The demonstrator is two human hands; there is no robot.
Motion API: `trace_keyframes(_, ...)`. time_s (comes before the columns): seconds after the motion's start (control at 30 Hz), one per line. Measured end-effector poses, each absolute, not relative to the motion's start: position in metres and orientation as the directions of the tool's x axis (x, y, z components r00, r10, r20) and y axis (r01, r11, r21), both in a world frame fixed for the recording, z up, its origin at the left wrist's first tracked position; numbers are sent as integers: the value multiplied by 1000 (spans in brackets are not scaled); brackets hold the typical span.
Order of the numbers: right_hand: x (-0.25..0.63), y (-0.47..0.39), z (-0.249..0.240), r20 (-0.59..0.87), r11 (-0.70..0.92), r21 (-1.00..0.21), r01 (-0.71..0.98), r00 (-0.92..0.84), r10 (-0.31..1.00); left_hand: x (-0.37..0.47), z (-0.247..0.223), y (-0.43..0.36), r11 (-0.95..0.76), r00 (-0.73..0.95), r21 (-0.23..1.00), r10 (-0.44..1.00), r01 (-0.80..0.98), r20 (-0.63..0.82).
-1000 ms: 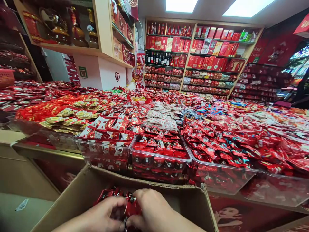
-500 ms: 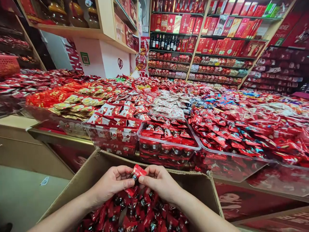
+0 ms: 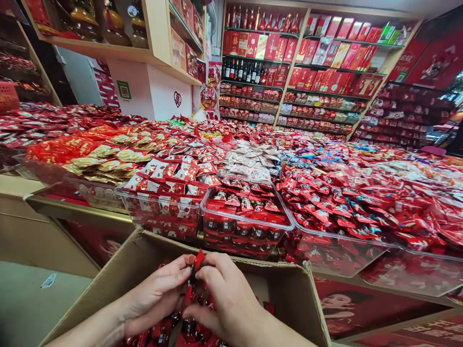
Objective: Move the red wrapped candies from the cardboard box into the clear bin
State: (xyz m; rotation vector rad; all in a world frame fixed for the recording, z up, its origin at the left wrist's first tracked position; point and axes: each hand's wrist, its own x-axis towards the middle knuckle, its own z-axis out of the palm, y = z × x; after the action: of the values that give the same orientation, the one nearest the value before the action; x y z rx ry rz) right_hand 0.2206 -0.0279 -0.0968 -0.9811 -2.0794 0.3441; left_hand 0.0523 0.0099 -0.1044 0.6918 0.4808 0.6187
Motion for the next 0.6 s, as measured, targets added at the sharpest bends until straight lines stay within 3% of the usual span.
trace_keyframes(0.17,219,-27,-96,650,739,-194,646,-479,590,55,-107,5,637,755,683,627,-358,-189)
trace_keyframes(0.4,234,-23,-60,723,816,12,578,-568,392,47,-96,7,571,780,751,613,-331,-123)
trace_keyframes(0.47,247,-8,-36,763,721,47,691,-491,421,46,-95,7,547,782,786,608,-287,-137)
trace_keyframes(0.53,264,18,-13,770,529,95,843,-399,497,46,-96,7,534,781,809,604,-246,-161)
trace_keyframes(0.6,278,49,5,677,289,163,943,-320,662,46,-99,7,526,780,823,599,-214,-180)
